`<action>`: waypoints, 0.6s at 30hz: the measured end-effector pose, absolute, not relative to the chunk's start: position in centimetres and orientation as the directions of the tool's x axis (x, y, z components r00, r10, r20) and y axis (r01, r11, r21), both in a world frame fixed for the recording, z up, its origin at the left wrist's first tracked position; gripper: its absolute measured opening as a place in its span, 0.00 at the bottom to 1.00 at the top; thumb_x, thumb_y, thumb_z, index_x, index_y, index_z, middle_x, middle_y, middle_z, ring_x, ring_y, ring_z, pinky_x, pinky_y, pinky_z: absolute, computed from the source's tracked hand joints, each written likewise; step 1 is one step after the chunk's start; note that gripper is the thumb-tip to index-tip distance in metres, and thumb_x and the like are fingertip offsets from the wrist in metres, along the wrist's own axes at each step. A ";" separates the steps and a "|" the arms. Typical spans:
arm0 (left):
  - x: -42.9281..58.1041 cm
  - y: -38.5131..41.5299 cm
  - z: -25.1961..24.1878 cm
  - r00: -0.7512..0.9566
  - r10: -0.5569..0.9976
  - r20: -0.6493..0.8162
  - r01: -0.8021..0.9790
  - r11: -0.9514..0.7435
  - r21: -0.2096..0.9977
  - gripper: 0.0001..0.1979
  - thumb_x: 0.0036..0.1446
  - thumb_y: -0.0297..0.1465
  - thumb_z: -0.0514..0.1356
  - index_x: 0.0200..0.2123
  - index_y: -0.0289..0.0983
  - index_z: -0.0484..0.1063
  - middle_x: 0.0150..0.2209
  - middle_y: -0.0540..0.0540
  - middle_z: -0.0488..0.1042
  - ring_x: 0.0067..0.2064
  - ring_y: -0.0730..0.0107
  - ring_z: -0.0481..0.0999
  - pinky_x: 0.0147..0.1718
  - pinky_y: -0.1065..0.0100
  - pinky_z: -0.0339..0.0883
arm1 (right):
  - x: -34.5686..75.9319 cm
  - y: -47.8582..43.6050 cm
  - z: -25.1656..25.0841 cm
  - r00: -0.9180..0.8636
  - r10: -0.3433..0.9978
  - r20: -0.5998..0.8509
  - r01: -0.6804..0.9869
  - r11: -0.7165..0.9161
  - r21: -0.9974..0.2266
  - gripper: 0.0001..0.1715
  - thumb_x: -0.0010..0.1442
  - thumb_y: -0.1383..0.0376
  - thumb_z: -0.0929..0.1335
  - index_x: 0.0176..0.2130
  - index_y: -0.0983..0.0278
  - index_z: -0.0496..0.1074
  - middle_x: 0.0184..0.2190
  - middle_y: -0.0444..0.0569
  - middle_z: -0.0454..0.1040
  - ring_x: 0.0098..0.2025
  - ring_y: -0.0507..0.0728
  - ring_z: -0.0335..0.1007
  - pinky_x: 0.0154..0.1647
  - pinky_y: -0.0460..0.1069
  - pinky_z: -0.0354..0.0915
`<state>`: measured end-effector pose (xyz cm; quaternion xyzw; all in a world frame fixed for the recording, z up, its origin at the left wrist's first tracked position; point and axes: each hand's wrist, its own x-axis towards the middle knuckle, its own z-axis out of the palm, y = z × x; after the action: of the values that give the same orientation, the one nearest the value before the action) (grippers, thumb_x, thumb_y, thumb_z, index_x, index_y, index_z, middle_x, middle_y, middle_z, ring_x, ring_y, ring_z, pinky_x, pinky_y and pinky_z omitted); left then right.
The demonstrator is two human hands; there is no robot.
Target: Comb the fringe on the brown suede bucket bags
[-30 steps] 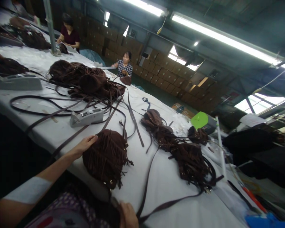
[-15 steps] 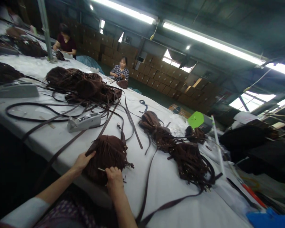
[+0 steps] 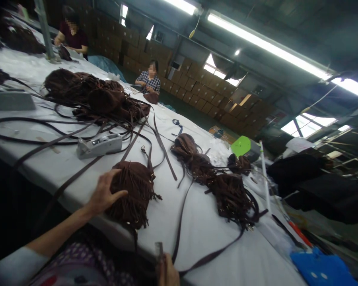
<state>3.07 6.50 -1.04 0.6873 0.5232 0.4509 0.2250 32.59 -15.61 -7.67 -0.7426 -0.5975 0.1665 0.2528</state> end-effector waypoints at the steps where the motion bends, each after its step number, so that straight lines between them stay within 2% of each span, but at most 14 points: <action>1: 4.5 5.9 -0.3 0.284 0.867 0.410 0.530 -0.498 0.686 0.39 0.43 0.42 0.65 0.59 0.41 0.59 0.61 0.39 0.59 0.62 0.49 0.53 0.60 0.51 0.45 | 32.2 -15.3 -7.6 0.296 0.954 0.056 0.761 -0.200 -0.618 0.28 0.64 0.48 0.53 0.44 0.60 0.70 0.26 0.48 0.76 0.28 0.58 0.74 0.29 0.47 0.66; 2: 6.1 5.3 0.2 0.488 0.790 0.371 0.514 -0.604 0.609 0.42 0.39 0.43 0.67 0.59 0.43 0.59 0.63 0.40 0.55 0.63 0.46 0.51 0.60 0.49 0.42 | 31.6 -14.8 -7.4 0.330 0.943 0.046 0.725 -0.222 -0.652 0.30 0.63 0.46 0.53 0.45 0.61 0.70 0.26 0.48 0.76 0.27 0.58 0.74 0.27 0.48 0.66; 4: 9.2 4.5 0.4 0.728 0.650 0.218 0.487 -0.715 0.502 0.47 0.34 0.43 0.69 0.59 0.42 0.59 0.65 0.38 0.50 0.65 0.41 0.45 0.60 0.44 0.35 | 30.2 -13.4 -6.7 0.340 0.940 0.023 0.685 -0.231 -0.691 0.31 0.63 0.45 0.53 0.46 0.62 0.69 0.27 0.49 0.76 0.28 0.58 0.74 0.27 0.48 0.67; 6: 11.5 4.3 -0.3 0.802 0.596 0.046 0.518 -0.732 0.443 0.39 0.34 0.41 0.68 0.54 0.39 0.67 0.64 0.34 0.52 0.64 0.36 0.45 0.58 0.37 0.32 | 29.1 -12.3 -6.2 0.342 0.939 0.036 0.687 -0.224 -0.691 0.31 0.63 0.46 0.54 0.46 0.63 0.70 0.32 0.51 0.77 0.32 0.58 0.75 0.31 0.48 0.68; 8: 12.5 4.4 -1.3 0.798 0.601 -0.041 0.557 -0.708 0.434 0.24 0.37 0.39 0.67 0.41 0.38 0.76 0.61 0.35 0.59 0.63 0.32 0.49 0.55 0.33 0.31 | 28.7 -11.8 -6.1 0.372 0.924 0.086 0.703 -0.220 -0.676 0.30 0.62 0.47 0.54 0.45 0.63 0.71 0.37 0.53 0.77 0.38 0.58 0.75 0.36 0.48 0.69; 10: 12.5 4.6 -2.4 0.790 0.613 -0.015 0.535 -0.677 0.505 0.11 0.41 0.37 0.65 0.31 0.39 0.77 0.54 0.40 0.68 0.62 0.31 0.49 0.54 0.31 0.31 | 28.8 -11.9 -6.3 0.392 0.912 0.122 0.696 -0.207 -0.688 0.29 0.62 0.47 0.55 0.44 0.62 0.72 0.37 0.53 0.77 0.39 0.58 0.74 0.36 0.48 0.69; 12: 12.0 4.7 -3.3 0.781 0.620 0.073 0.449 -0.639 0.624 0.06 0.45 0.35 0.64 0.28 0.41 0.76 0.45 0.44 0.75 0.63 0.35 0.48 0.55 0.32 0.29 | 29.1 -12.4 -6.5 0.389 0.913 0.123 0.663 -0.185 -0.725 0.28 0.62 0.47 0.56 0.43 0.62 0.72 0.33 0.51 0.77 0.35 0.57 0.74 0.32 0.47 0.68; 15: 10.8 4.7 -3.8 0.739 0.655 0.157 0.360 -0.581 0.730 0.06 0.53 0.35 0.59 0.31 0.41 0.75 0.37 0.47 0.77 0.63 0.45 0.52 0.58 0.38 0.32 | 29.5 -12.8 -6.6 0.355 0.934 0.043 0.596 -0.191 -0.780 0.28 0.61 0.47 0.58 0.42 0.64 0.73 0.27 0.48 0.76 0.29 0.57 0.73 0.28 0.47 0.68; 18: 9.7 4.8 -3.3 0.703 0.683 0.198 0.334 -0.563 0.756 0.10 0.59 0.34 0.53 0.35 0.40 0.73 0.39 0.47 0.77 0.55 0.59 0.67 0.60 0.48 0.40 | 29.8 -12.5 -6.6 0.329 0.944 -0.008 0.574 -0.206 -0.792 0.27 0.61 0.48 0.59 0.44 0.66 0.72 0.31 0.50 0.77 0.31 0.57 0.74 0.31 0.47 0.69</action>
<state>9.70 4.78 -3.33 0.8501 0.2989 0.2428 0.3592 29.81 -12.46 -6.61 -0.7323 -0.5185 0.2586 0.3579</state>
